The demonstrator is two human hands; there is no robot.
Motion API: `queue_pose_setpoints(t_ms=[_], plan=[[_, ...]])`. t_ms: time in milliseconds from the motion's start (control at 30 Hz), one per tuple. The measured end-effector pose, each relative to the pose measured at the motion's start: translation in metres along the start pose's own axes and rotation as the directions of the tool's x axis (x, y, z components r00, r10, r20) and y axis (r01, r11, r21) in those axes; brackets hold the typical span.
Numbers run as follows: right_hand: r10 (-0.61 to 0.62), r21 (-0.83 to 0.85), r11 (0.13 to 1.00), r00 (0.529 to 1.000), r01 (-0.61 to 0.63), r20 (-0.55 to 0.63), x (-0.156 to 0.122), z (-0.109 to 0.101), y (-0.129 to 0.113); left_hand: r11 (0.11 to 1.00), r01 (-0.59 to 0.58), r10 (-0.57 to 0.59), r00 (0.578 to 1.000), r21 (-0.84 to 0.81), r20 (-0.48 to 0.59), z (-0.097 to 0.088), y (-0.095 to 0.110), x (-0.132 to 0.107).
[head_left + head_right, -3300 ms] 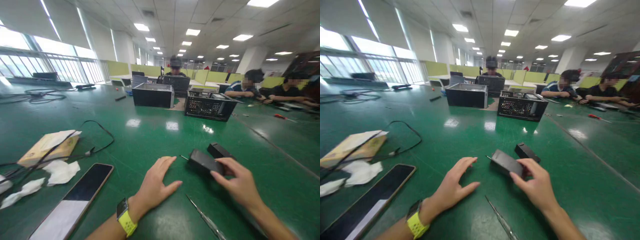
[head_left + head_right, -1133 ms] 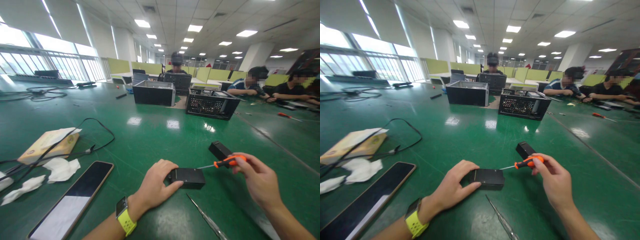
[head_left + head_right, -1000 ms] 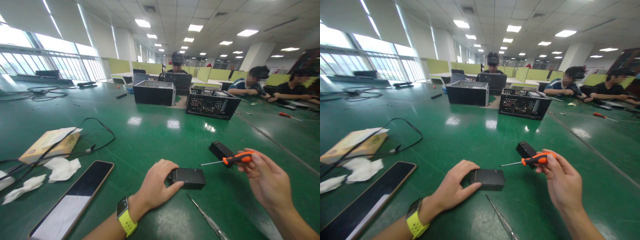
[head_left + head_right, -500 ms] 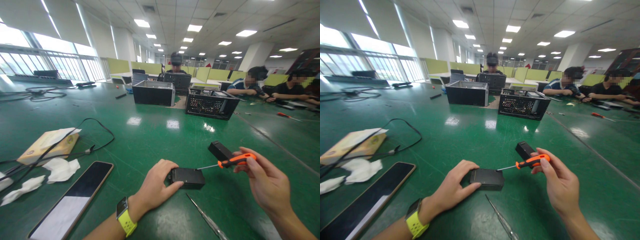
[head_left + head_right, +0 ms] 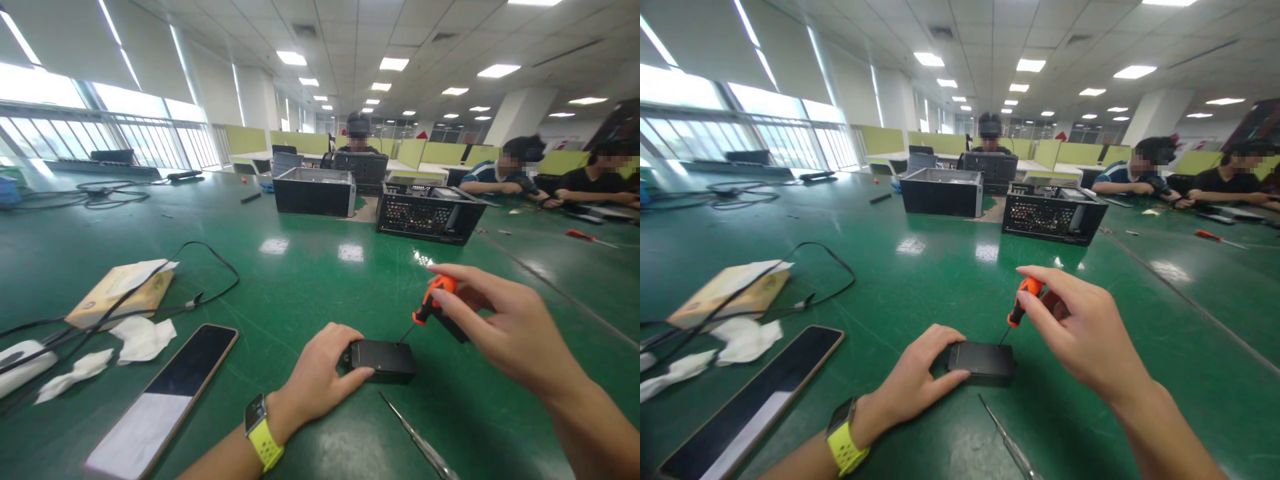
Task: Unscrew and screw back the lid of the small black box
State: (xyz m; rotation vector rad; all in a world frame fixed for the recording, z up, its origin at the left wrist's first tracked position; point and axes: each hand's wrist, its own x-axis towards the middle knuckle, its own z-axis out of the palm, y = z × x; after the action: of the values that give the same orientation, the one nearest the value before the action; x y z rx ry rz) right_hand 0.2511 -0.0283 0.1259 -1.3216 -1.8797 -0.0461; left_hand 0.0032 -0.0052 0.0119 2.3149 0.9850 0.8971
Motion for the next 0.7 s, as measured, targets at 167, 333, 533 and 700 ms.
queue_pose_setpoints(t_ms=[167, 333, 533, 700], plan=[[-0.066, -0.142, 0.989, 0.986, 0.045, -0.150, -0.008, -0.003, 0.006, 1.000, 0.000, 0.000, 1.000, 0.002, 0.003, 0.000, 0.000, 0.000], [-0.052, -0.147, 0.989, 0.961, 0.012, -0.273, -0.011, 0.003, -0.001, 1.000, 0.011, -0.011, 1.000, 0.006, 0.019, -0.001, 0.001, 0.000], [-0.074, -0.061, 0.996, 0.984, 0.065, -0.164, -0.012, 0.009, -0.009, 1.000, 0.012, -0.012, 1.000, 0.014, 0.022, -0.001, 0.002, 0.000], [-0.099, -0.044, 0.995, 0.983, 0.093, -0.155, -0.012, 0.009, -0.007, 1.000, 0.013, -0.013, 1.000, 0.005, 0.021, 0.000, 0.000, 0.000]])
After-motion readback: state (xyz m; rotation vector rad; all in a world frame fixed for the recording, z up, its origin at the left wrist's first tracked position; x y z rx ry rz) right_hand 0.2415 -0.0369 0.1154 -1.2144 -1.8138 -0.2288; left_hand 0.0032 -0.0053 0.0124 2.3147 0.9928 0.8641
